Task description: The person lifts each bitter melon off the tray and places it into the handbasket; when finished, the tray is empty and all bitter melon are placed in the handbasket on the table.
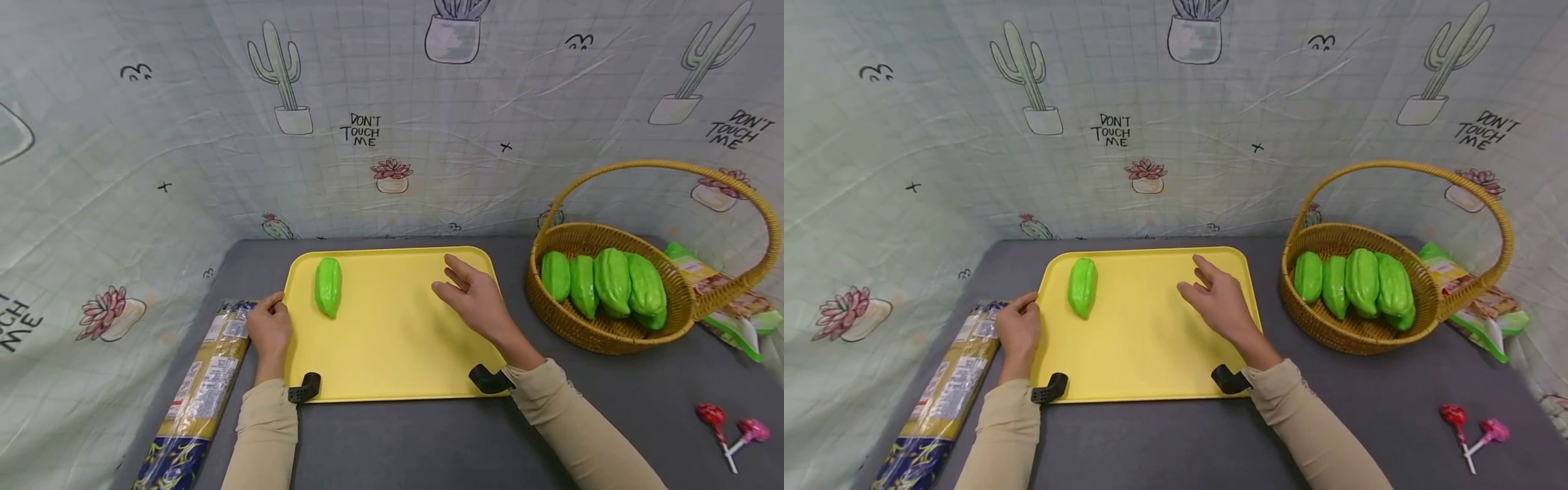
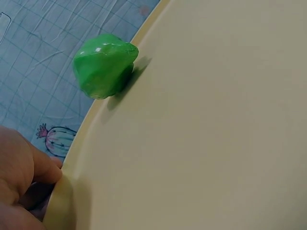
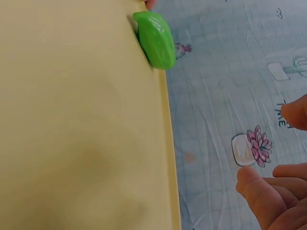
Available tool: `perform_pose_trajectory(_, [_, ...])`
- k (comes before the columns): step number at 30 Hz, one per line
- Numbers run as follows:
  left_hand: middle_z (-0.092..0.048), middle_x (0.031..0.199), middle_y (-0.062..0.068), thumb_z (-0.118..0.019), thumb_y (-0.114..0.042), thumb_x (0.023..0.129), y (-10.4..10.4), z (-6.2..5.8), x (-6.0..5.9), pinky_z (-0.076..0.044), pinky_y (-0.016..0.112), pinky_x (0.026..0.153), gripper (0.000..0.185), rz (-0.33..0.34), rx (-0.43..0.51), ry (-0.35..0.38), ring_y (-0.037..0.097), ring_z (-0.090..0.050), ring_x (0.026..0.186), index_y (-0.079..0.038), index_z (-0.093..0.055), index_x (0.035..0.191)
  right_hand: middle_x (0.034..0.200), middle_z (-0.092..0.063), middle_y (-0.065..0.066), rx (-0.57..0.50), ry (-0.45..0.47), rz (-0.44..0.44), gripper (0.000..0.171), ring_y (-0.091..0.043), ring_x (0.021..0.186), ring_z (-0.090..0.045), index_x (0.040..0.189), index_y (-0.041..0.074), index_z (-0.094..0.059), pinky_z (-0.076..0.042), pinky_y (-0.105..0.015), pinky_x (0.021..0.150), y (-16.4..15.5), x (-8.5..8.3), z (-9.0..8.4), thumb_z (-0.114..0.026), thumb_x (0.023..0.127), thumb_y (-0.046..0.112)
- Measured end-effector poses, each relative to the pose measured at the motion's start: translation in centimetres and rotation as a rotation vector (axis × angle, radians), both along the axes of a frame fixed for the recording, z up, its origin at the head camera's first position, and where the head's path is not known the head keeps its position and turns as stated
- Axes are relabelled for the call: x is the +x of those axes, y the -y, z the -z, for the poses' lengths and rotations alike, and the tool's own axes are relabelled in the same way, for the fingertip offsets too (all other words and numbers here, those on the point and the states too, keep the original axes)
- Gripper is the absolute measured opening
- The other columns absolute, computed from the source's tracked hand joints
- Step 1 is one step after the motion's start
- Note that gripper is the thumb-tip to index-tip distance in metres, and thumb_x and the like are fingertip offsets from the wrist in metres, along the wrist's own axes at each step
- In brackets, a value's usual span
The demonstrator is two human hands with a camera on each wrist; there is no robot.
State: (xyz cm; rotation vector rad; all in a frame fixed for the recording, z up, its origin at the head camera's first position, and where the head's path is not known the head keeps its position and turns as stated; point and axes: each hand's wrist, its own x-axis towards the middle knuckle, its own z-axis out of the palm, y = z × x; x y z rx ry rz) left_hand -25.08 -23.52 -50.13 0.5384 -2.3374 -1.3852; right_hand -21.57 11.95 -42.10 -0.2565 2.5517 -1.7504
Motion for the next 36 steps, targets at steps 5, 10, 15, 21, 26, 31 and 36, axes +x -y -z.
perform_pose_trajectory(5, [-0.067, 0.129, 0.029, -0.044, -0.005, 0.104, -0.1, -0.2, 0.0, -0.052, 0.049, 0.088, 0.036, -0.009, 0.003, -0.001, 0.044, -0.065, 0.11, 0.005, -0.068, 0.129, 0.168, -0.029, -0.014, -0.014, 0.004, -0.025, 0.072, -0.033, 0.152, -0.036, 0.161, 0.007, -0.029, -0.046, -0.049, 0.112, 1.1, -0.1, 0.2, -0.064, 0.102, 0.027])
perform_pose_trajectory(10, [-0.067, 0.129, 0.029, -0.046, -0.005, 0.103, -0.2, -0.3, -0.1, -0.052, 0.05, 0.089, 0.036, -0.017, 0.004, -0.004, 0.045, -0.065, 0.111, 0.005, -0.068, 0.129, 0.168, -0.029, -0.013, -0.021, -0.004, -0.043, 0.073, -0.032, 0.152, -0.037, 0.161, 0.005, -0.03, -0.045, -0.049, 0.112, 2.2, -0.3, 0.4, -0.065, 0.101, 0.028])
perform_pose_trajectory(15, [-0.066, 0.129, 0.028, -0.046, -0.006, 0.104, -0.2, -0.3, 0.0, -0.052, 0.05, 0.09, 0.036, -0.014, 0.018, 0.001, 0.044, -0.065, 0.111, 0.005, -0.068, 0.129, 0.169, -0.028, -0.012, -0.036, 0.023, -0.069, 0.074, -0.032, 0.152, -0.036, 0.161, 0.005, -0.029, -0.045, -0.047, 0.113, 3.2, -0.3, 0.8, -0.065, 0.101, 0.027])
perform_pose_trajectory(21, [-0.066, 0.131, 0.028, -0.045, -0.006, 0.104, -0.2, -0.3, 0.0, -0.052, 0.05, 0.09, 0.036, -0.009, 0.015, 0.005, 0.044, -0.065, 0.111, 0.005, -0.067, 0.13, 0.169, -0.026, -0.011, -0.069, 0.038, -0.099, 0.073, -0.032, 0.153, -0.035, 0.161, 0.005, -0.028, -0.044, -0.045, 0.114, 4.3, -0.4, 1.0, -0.064, 0.101, 0.027])
perform_pose_trajectory(26, [-0.066, 0.131, 0.028, -0.044, -0.006, 0.104, -0.2, -0.3, 0.0, -0.052, 0.049, 0.089, 0.036, -0.003, 0.02, 0.003, 0.044, -0.065, 0.111, 0.005, -0.068, 0.13, 0.169, -0.027, -0.009, -0.072, 0.051, -0.108, 0.073, -0.03, 0.153, -0.036, 0.161, 0.008, -0.029, -0.045, -0.043, 0.113, 5.3, -0.5, 1.1, -0.065, 0.101, 0.028])
perform_pose_trajectory(31, [-0.066, 0.13, 0.028, -0.044, -0.006, 0.104, -0.1, -0.2, 0.0, -0.052, 0.049, 0.088, 0.036, -0.01, 0.007, 0.0, 0.044, -0.065, 0.11, 0.005, -0.068, 0.129, 0.169, -0.029, -0.008, -0.069, 0.06, -0.108, 0.073, -0.028, 0.152, -0.037, 0.161, 0.009, -0.03, -0.046, -0.044, 0.112, 6.2, -0.6, 1.2, -0.066, 0.1, 0.028])
perform_pose_trajectory(36, [-0.067, 0.128, 0.028, -0.045, -0.006, 0.103, 0.0, -0.2, -0.1, -0.052, 0.049, 0.087, 0.036, -0.012, -0.001, -0.003, 0.044, -0.066, 0.109, 0.005, -0.069, 0.128, 0.168, -0.03, -0.008, -0.068, 0.071, -0.109, 0.074, -0.028, 0.152, -0.037, 0.161, 0.009, -0.03, -0.045, -0.044, 0.112, 7.1, -0.7, 1.2, -0.066, 0.1, 0.029])
